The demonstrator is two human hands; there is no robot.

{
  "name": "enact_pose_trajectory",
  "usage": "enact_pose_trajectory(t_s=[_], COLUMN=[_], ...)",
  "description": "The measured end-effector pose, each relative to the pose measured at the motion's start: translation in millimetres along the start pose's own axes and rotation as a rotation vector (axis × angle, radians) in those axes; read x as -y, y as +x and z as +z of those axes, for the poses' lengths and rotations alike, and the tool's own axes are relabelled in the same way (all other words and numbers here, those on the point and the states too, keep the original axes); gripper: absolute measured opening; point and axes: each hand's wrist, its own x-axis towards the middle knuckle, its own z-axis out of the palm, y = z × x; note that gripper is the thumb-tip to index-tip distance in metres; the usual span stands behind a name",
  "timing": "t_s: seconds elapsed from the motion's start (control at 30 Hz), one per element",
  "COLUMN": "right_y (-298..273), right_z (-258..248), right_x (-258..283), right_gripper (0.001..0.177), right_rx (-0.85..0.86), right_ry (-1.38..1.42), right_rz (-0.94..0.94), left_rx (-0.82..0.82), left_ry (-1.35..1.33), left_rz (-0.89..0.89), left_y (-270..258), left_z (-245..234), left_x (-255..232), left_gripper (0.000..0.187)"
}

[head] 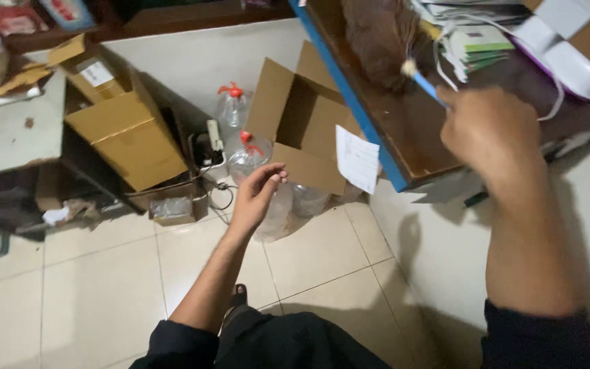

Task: Dust a wooden door and a desk with a feather duster.

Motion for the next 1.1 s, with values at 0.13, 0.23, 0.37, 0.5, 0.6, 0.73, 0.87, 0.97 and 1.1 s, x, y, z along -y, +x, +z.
enact_pose_trajectory(t_s=[0.13,0.23,0.37,0.5,0.6,0.73,0.87,0.97,1.1], right_y=[-74,-81,-13,45,50,39,48,45,40], right_z=[-46,-55,-10,40,41,21,35,40,38], right_x=[3,0,-21,-14,-1,-5,-18,-20,-31], right_gripper=[0.045,0.047,0.045,0.040,0.044,0.039,0.040,0.040,0.036], right_rx=[-0.031,0.156,0.035,-0.077,-0.021,-0.049,-0.098,-0.232,-0.088], right_ry=[-0.046,-0.146,0.117,0.284,0.290,0.386,0.285,0.241,0.439], right_rz=[0.060,0.298,0.076,0.099,0.120,0.011,0.058,-0.024,0.039], left_rx=[0.015,-0.009,-0.035,-0.032,-0.013,-0.007,-0.020,-0.025,-0.028], left_ry=[0.009,0.010,-0.028,-0.033,0.019,0.031,0.043,0.055,0.053], left_rz=[-0.013,-0.013,0.038,0.034,0.020,-0.008,-0.029,-0.038,-0.049], left_y=[4,5,15,6,0,-7,-9,-6,-7], left_z=[2,1,7,22,31,33,36,35,33], left_x=[-5,-6,2,8,5,10,6,3,0], left_gripper=[0.031,0.031,0.030,0.030,0.031,0.031,0.030,0.030,0.030])
